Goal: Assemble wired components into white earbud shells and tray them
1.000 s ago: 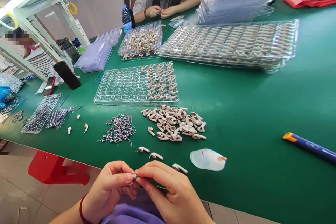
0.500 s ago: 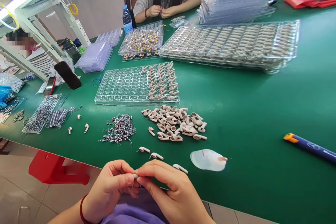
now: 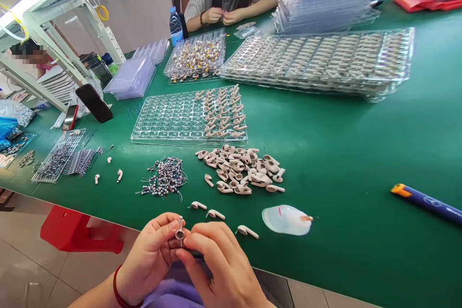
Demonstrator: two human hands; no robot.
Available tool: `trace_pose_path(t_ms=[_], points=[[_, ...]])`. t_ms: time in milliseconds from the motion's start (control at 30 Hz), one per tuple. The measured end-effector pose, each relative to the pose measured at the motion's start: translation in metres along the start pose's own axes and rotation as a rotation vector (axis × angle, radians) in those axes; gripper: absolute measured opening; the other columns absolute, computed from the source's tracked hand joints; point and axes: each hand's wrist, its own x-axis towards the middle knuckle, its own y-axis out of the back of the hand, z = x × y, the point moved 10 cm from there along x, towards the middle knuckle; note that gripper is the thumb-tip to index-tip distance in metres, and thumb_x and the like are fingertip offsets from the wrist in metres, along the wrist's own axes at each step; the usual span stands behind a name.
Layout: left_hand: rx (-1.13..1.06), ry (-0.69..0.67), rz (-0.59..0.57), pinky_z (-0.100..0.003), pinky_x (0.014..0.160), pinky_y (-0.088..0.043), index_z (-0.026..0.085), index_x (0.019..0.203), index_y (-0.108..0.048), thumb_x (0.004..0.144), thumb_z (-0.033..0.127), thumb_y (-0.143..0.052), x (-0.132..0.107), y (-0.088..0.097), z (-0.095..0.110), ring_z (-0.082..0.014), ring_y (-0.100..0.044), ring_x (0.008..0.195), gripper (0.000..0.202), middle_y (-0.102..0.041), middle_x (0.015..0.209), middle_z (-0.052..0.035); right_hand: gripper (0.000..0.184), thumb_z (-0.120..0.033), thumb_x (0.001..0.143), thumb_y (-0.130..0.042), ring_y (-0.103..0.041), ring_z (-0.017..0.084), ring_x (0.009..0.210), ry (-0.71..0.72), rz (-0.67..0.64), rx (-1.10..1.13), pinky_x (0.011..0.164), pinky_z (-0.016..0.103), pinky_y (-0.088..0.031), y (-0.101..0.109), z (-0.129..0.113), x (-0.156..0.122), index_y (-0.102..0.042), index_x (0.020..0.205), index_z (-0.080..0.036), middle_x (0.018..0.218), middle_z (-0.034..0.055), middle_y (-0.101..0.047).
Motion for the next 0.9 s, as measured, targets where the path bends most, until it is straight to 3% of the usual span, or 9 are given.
trace_pose_path(t_ms=[333, 633, 900], points=[[0.079, -0.112, 0.066, -0.018, 0.056, -0.054, 0.013, 0.073, -0.068, 0.054, 0.034, -0.093, 0.001, 0.007, 0.005, -0.0084, -0.063, 0.058, 0.037, -0.069, 0.067, -0.0002, 0.023, -0.001, 0.088, -0.051, -0.06, 0.015, 0.075, 0.09, -0.014, -0.109, 0.072, 0.027, -0.046, -0.006, -0.007, 0.001, -0.056, 0.104, -0.017, 0.085, 0.0038, -0.07], [0.269, -0.254, 0.027, -0.021, 0.063, -0.054, 0.013, 0.076, -0.071, 0.063, 0.035, -0.088, 0.003, 0.01, 0.014, -0.0105, -0.066, 0.062, 0.031, -0.072, 0.068, -0.0023, 0.016, -0.008, 0.088, -0.05, -0.057, 0.013, 0.067, -0.11, -0.106, -0.009, 0.064, 0.025, -0.049, -0.011, 0.013, -0.001, -0.052, 0.096, -0.022, 0.077, -0.0004, -0.062], [0.388, -0.264, 0.05, -0.022, 0.06, -0.053, 0.014, 0.078, -0.07, 0.064, 0.042, -0.085, 0.003, 0.011, 0.017, -0.0135, -0.065, 0.065, 0.035, -0.072, 0.073, -0.004, 0.02, -0.005, 0.087, -0.048, -0.057, 0.013, 0.068, -0.114, -0.134, 0.036, 0.065, 0.025, -0.051, -0.013, 0.01, -0.004, -0.049, 0.096, -0.022, 0.078, -0.0005, -0.06]])
